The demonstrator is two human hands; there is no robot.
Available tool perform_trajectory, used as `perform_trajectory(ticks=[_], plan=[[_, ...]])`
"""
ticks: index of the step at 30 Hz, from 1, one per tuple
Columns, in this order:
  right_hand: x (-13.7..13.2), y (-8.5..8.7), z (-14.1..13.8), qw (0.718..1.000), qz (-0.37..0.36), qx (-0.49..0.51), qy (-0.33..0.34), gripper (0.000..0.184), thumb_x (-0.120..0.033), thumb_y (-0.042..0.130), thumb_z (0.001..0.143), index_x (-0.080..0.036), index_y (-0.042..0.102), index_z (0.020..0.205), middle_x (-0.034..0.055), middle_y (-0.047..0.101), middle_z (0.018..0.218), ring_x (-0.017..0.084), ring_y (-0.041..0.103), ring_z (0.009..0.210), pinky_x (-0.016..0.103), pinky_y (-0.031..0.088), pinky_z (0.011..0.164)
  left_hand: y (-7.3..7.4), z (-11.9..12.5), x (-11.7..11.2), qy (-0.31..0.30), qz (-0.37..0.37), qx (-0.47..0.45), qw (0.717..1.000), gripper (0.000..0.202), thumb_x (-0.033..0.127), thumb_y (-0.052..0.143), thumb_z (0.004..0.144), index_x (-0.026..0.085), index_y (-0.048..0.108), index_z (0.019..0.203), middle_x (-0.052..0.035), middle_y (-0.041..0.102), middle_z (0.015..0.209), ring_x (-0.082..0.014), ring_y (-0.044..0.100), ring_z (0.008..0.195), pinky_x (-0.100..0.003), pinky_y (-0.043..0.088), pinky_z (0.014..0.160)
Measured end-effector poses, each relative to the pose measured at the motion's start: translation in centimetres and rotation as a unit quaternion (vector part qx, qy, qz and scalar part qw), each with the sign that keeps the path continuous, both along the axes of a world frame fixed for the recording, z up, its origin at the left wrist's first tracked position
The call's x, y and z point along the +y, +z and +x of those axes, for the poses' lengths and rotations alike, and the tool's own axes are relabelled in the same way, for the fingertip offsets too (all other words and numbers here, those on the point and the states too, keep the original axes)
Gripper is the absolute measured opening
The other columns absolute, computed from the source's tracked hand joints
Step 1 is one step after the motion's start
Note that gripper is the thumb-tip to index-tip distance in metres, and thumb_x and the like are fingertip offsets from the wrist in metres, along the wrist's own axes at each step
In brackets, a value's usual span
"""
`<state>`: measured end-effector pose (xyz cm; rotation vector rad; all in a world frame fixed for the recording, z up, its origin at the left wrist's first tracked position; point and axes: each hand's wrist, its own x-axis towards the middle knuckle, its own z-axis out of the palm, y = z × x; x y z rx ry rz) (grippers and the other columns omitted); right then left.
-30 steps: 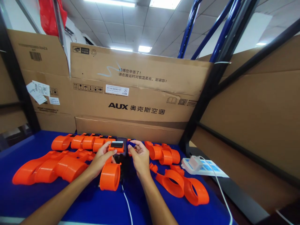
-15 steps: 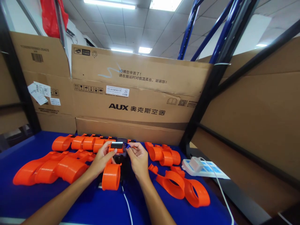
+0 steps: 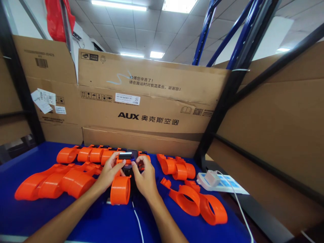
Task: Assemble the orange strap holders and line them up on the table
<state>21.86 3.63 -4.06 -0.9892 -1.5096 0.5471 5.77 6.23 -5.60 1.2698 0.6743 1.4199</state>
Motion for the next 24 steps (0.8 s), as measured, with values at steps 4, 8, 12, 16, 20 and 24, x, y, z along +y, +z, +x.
perform_trajectory(ticks=[4,8,12,16,20,24], plan=[[-0.3,0.2,0.4,0.996,0.017,-0.090,0.000,0.021,-0.038,0.052,0.097,-0.023,0.049,0.083,-0.0019,0.055,0.070,0.015,0.054,0.063,0.026,0.044,0.062,0.2,0.0,-0.1,-0.002,-0.001,0.003,1.000,0.051,0.042,0.073,0.079,0.020,0.057,0.121,-0.0093,0.067,0.105,-0.0232,0.069,0.081,-0.029,0.060,0.052],[-0.6,0.6,0.3,0.988,0.062,-0.139,-0.023,0.021,-0.034,0.053,0.097,-0.022,0.050,0.080,-0.0001,0.056,0.073,0.016,0.054,0.067,0.027,0.044,0.065,0.2,-0.1,-0.1,0.001,0.001,0.000,1.000,0.049,0.041,0.073,0.079,0.020,0.057,0.120,-0.0086,0.067,0.107,-0.0218,0.069,0.080,-0.029,0.060,0.053],[-0.7,0.8,0.5,0.981,0.091,-0.168,-0.016,0.018,-0.030,0.052,0.097,-0.022,0.050,0.081,0.0016,0.057,0.079,0.017,0.055,0.071,0.028,0.045,0.068,-0.2,0.0,-0.1,0.011,-0.003,0.016,1.000,0.047,0.040,0.072,0.080,0.020,0.056,0.120,-0.0064,0.066,0.101,-0.0171,0.066,0.068,-0.029,0.060,0.052],[-0.6,1.1,0.9,0.975,0.108,-0.195,0.009,0.014,-0.027,0.051,0.097,-0.022,0.051,0.084,0.0033,0.058,0.084,0.018,0.055,0.075,0.030,0.045,0.071,-0.4,0.0,0.0,0.011,0.007,0.026,1.000,0.045,0.039,0.072,0.081,0.020,0.056,0.118,-0.0044,0.065,0.095,-0.0171,0.065,0.069,-0.028,0.060,0.052],[-0.7,1.2,1.1,0.969,0.125,-0.210,0.024,0.014,-0.025,0.051,0.097,-0.023,0.050,0.083,0.0038,0.057,0.085,0.018,0.053,0.076,0.030,0.044,0.070,-0.2,0.0,-0.1,0.006,0.017,0.030,0.999,0.044,0.039,0.072,0.081,0.020,0.057,0.118,-0.0030,0.065,0.092,-0.0145,0.063,0.063,-0.028,0.060,0.051],[-0.7,1.3,1.1,0.967,0.122,-0.222,0.021,0.016,-0.024,0.051,0.097,-0.023,0.049,0.082,0.0035,0.056,0.084,0.018,0.052,0.076,0.030,0.043,0.069,-0.2,0.0,-0.2,0.002,0.022,0.029,0.999,0.044,0.039,0.071,0.081,0.021,0.057,0.119,-0.0027,0.065,0.091,-0.0145,0.063,0.063,-0.028,0.060,0.051]])
